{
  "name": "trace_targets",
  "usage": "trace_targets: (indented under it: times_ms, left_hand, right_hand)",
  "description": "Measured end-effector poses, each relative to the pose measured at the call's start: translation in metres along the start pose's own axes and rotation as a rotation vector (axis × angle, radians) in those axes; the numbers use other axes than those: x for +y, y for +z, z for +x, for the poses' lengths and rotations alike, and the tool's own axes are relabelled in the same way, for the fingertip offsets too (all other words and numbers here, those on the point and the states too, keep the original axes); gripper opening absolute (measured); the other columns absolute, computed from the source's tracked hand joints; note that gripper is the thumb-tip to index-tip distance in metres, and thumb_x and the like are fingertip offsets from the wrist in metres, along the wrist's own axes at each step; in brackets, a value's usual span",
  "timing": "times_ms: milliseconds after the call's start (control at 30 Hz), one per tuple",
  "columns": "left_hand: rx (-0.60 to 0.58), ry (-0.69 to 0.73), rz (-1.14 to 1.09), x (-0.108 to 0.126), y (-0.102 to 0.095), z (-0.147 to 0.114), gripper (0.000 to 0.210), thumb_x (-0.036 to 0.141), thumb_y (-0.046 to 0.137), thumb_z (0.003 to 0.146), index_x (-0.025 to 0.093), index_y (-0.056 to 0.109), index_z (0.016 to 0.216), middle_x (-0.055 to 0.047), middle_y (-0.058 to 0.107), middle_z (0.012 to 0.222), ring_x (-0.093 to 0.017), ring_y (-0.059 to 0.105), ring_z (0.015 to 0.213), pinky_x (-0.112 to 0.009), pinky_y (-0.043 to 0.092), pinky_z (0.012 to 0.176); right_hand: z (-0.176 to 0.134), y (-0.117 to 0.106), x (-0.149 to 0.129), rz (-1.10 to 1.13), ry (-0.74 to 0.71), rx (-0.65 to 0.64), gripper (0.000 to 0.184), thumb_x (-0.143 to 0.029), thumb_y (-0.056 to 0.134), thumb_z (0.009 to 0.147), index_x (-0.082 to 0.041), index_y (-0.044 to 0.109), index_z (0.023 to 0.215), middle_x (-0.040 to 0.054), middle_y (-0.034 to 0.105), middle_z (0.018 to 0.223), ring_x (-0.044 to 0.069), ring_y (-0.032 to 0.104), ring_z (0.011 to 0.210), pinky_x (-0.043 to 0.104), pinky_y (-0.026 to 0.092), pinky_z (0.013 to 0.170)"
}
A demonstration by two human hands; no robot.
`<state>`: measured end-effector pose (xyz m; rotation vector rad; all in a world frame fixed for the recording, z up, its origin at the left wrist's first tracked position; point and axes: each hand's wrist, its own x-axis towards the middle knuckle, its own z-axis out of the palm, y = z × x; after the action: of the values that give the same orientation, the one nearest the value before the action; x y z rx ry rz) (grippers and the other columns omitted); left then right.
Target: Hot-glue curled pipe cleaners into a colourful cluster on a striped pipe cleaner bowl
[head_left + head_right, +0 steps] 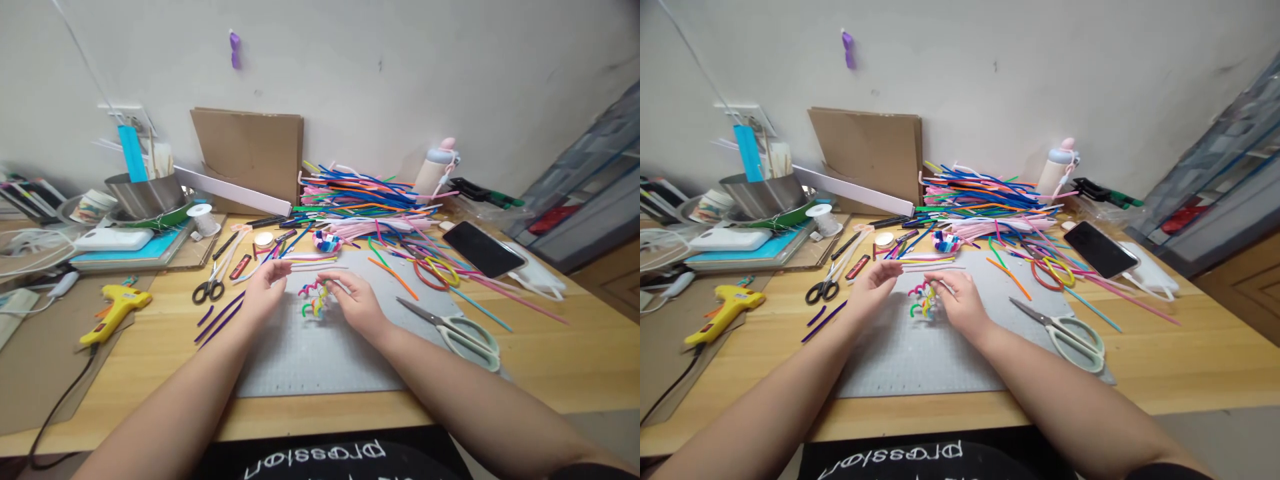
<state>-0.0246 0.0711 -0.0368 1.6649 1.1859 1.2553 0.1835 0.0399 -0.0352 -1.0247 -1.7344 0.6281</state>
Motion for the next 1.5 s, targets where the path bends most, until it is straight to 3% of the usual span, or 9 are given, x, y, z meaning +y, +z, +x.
trace_targets:
  times_ms: [233,367,500,767,1000,1333,1500]
  left_hand:
    - [0.076,-0.106,0.01,-0.01,-0.002,0.003,0.025,0.014,0.052,0.069,0.014,0.062,0.091,-0.007,0.065,0.086,-0.02,0.063,0.085,-0.037,0.049,0.081]
    - [0.071,-0.109,0.02,-0.005,-0.001,0.0,0.027,0.011,0.051,0.068,0.015,0.063,0.091,-0.006,0.066,0.088,-0.019,0.063,0.085,-0.034,0.048,0.079]
    - [0.066,-0.099,0.03,-0.004,-0.001,-0.001,0.028,0.01,0.051,0.067,0.016,0.064,0.091,-0.005,0.066,0.088,-0.019,0.063,0.086,-0.032,0.048,0.078]
    - [0.083,-0.099,0.045,-0.005,-0.003,0.001,0.026,0.011,0.05,0.067,0.015,0.063,0.088,-0.006,0.066,0.087,-0.02,0.063,0.084,-0.033,0.049,0.078]
    - [0.085,-0.111,0.036,-0.003,-0.002,0.001,0.026,0.013,0.051,0.065,0.016,0.064,0.087,-0.005,0.066,0.084,-0.019,0.063,0.082,-0.033,0.049,0.077]
    - [0.04,-0.121,0.08,-0.005,0.0,-0.002,0.022,0.015,0.054,0.069,0.015,0.066,0.087,-0.006,0.069,0.086,-0.021,0.064,0.078,-0.035,0.051,0.075]
    - [-0.037,-0.041,0.081,0.006,0.001,-0.006,0.018,0.022,0.057,0.077,0.015,0.066,0.091,-0.008,0.069,0.091,-0.023,0.065,0.084,-0.037,0.051,0.078]
  right_hand:
    - [0.002,-0.016,-0.008,-0.087,-0.015,-0.053,0.022,-0.02,0.056,0.087,-0.026,0.068,0.105,0.0036,0.074,0.098,0.023,0.063,0.098,0.047,0.031,0.098]
    - [0.002,-0.014,-0.004,0.001,0.105,-0.073,0.026,-0.026,0.056,0.087,-0.023,0.06,0.113,0.0057,0.073,0.099,0.022,0.065,0.095,0.043,0.044,0.088]
    - [0.002,-0.011,-0.001,0.147,0.278,-0.075,0.02,-0.037,0.061,0.083,-0.021,0.061,0.095,0.0064,0.073,0.092,0.021,0.067,0.083,0.034,0.051,0.071]
    - [0.002,-0.015,-0.006,0.026,0.186,-0.059,0.012,-0.032,0.064,0.078,-0.021,0.064,0.082,0.0034,0.068,0.092,0.022,0.062,0.093,0.037,0.044,0.09]
    - [0.002,-0.012,-0.004,-0.036,0.177,-0.039,0.011,-0.031,0.06,0.08,-0.021,0.062,0.083,0.0035,0.067,0.088,0.021,0.062,0.083,0.036,0.048,0.081]
    - [0.001,-0.011,-0.004,-0.042,0.137,-0.034,0.004,-0.026,0.062,0.079,-0.022,0.063,0.08,0.0022,0.066,0.085,0.021,0.063,0.085,0.037,0.047,0.084]
    - [0.001,-0.014,-0.006,0.002,0.084,-0.02,0.006,-0.027,0.063,0.081,-0.022,0.063,0.083,0.0038,0.066,0.091,0.022,0.061,0.092,0.04,0.045,0.09]
